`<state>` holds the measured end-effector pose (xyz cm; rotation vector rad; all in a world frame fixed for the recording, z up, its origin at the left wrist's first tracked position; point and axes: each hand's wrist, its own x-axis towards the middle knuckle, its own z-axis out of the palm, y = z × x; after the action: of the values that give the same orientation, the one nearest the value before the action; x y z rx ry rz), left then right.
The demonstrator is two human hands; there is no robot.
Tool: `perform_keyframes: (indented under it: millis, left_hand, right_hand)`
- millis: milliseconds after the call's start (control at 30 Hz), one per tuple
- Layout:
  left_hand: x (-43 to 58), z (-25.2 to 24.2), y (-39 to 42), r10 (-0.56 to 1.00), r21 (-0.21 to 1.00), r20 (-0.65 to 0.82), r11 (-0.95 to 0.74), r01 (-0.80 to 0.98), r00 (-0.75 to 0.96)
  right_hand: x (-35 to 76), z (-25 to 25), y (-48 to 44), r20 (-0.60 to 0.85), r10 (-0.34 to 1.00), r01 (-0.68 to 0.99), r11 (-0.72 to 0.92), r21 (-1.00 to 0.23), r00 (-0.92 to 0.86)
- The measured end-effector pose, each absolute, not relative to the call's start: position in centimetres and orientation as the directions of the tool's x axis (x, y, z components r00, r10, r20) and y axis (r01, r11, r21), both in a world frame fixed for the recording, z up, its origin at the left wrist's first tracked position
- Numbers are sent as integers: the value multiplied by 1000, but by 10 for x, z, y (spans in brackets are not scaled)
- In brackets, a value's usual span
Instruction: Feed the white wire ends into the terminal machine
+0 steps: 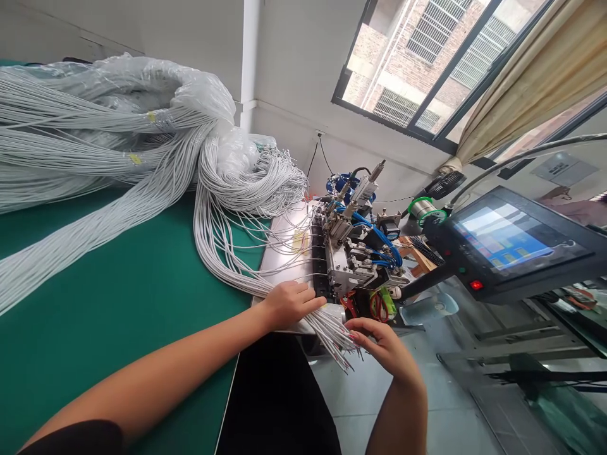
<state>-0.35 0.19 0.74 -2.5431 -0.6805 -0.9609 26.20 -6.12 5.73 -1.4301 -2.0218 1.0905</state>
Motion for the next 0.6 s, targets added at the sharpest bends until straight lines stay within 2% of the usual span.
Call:
perform_keyframes:
  millis: [133,367,600]
  left_hand:
    - [-4,5,4,296,-165,689,-825,541,662]
    - [-2,4,4,333,-165,648,-817,553,685]
    - [2,2,6,360,-171,618,-806,567,699]
  right_hand:
    - [262,61,-63,-110,879,573,203,-794,-463]
    - [262,61,-59,-2,948,631,210,-747,-318]
    - [248,60,-53,5,928,619,253,-744,-373]
